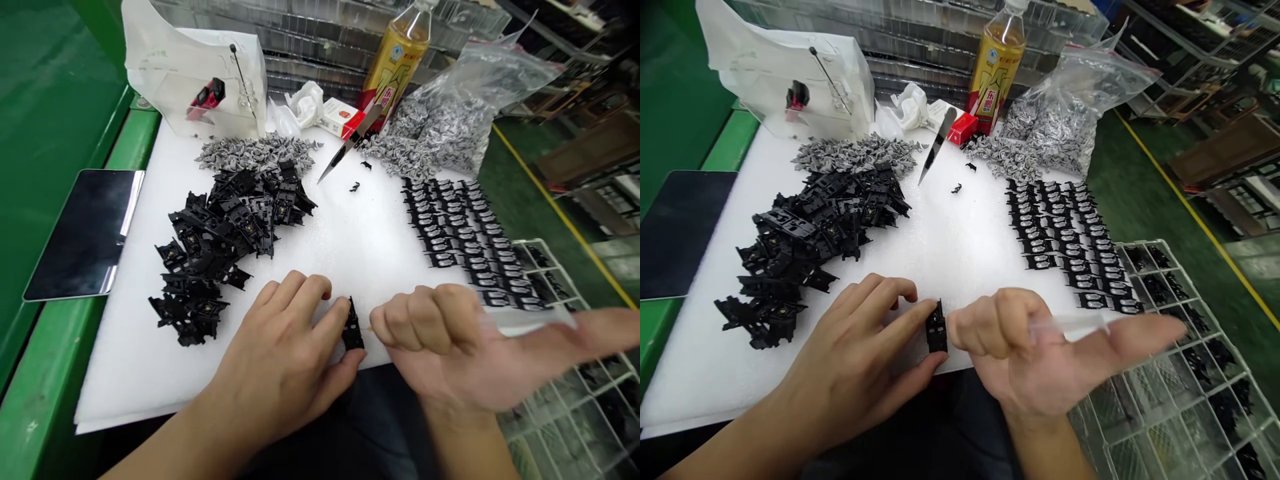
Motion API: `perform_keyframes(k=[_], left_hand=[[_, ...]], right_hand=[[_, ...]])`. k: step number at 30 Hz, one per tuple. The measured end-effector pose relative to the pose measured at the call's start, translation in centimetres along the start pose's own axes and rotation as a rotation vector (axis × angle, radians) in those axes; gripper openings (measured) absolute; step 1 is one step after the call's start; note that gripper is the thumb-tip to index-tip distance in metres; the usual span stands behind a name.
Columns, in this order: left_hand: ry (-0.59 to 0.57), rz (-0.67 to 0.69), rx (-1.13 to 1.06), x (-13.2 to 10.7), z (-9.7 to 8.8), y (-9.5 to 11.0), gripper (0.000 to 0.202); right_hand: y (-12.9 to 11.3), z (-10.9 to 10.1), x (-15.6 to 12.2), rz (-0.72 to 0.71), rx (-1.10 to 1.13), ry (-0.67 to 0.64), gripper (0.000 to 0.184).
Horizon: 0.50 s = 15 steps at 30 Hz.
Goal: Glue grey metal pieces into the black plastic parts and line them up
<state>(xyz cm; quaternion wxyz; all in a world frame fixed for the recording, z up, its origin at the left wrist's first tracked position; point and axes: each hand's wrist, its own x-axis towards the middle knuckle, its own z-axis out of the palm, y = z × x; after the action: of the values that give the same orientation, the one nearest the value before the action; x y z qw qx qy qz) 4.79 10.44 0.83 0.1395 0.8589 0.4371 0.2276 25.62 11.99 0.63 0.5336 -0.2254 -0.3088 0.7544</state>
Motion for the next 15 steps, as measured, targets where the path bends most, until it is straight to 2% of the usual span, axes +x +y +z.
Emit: perform_keyframes(k=[3,7,15], left_hand=[[0.012,0.01,0.008,-0.11,0.05,0.02,0.028],[0.018,0.011,0.006,-0.15,0.12,-0.05,0.029],[0.012,0.007,-0.005,-0.09,0.1,-0.1,0.028]], right_hand=[[-0.02,0.56,0.86,-0.007,0.047,-0.066,0.072],[0.35,0.81,0.81,0.004,0.075,-0.033,0.07],[0.76,0.73,0.34,-0.006,-0.008,0.0,0.067]])
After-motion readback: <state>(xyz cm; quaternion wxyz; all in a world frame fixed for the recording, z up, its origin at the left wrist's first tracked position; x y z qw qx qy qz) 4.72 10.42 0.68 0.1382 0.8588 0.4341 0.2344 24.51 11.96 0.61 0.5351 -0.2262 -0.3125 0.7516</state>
